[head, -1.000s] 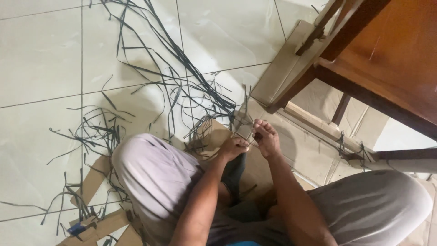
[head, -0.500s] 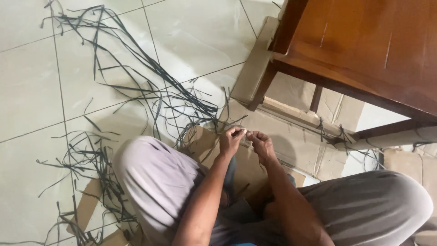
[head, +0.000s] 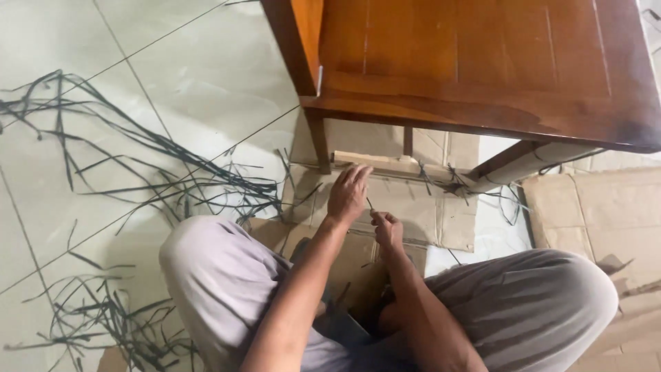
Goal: Wrap furniture legs with cardboard and secure them with plastic ties
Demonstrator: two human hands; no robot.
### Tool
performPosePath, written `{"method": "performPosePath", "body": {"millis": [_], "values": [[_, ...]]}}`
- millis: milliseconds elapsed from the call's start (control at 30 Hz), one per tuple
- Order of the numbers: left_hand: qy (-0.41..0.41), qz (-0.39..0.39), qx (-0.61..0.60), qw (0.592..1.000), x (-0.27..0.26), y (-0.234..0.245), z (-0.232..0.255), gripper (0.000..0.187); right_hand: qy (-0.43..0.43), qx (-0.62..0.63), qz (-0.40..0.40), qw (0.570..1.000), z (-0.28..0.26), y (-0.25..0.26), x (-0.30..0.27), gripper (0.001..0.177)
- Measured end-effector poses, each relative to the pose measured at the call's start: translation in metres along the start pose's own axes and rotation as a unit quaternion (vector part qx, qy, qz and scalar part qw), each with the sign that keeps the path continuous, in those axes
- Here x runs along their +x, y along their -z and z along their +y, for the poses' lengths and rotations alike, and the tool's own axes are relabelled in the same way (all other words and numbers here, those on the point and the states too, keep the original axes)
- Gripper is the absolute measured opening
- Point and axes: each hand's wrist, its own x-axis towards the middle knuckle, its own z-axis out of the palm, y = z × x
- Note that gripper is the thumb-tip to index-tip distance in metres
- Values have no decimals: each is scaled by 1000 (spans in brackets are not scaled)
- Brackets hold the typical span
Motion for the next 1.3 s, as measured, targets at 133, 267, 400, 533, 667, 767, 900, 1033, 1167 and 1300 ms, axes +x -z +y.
{"method": "performPosePath", "body": {"millis": [133,267,400,533,667,767,900,1033,1167,1300], "values": [[-82,24,125,988,18,-15,-11,57,-4,13,20,1000,-13,-1,-6,26],[-129,56,210,968,32,-24,-22,41,-21,13,26,999,-25,-8,-5,26],[-128,46,238,962,46,-57,-49,27,-26,29,36,999,-48,-17,-9,24],[-75,-60,135,986,54,-56,-60,33,-38,42,41,998,-53,-23,7,22],[-21,-117,22,993,64,-32,-55,29,-32,73,44,996,-58,-33,28,19],[5,-148,-41,988,66,-33,-66,32,-37,99,27,994,-76,-51,34,20],[8,-154,-82,985,68,-36,-76,32,-53,139,16,989,-80,-66,45,8],[-8,-152,-146,978,76,-15,-68,31,-88,227,-31,970,-72,-69,51,2],[-20,-153,-167,974,73,-32,-82,33,-129,332,-76,931,-59,-68,66,6],[-22,-147,-162,976,76,-14,-70,33,-125,359,-122,917,-69,-68,54,13]]}}
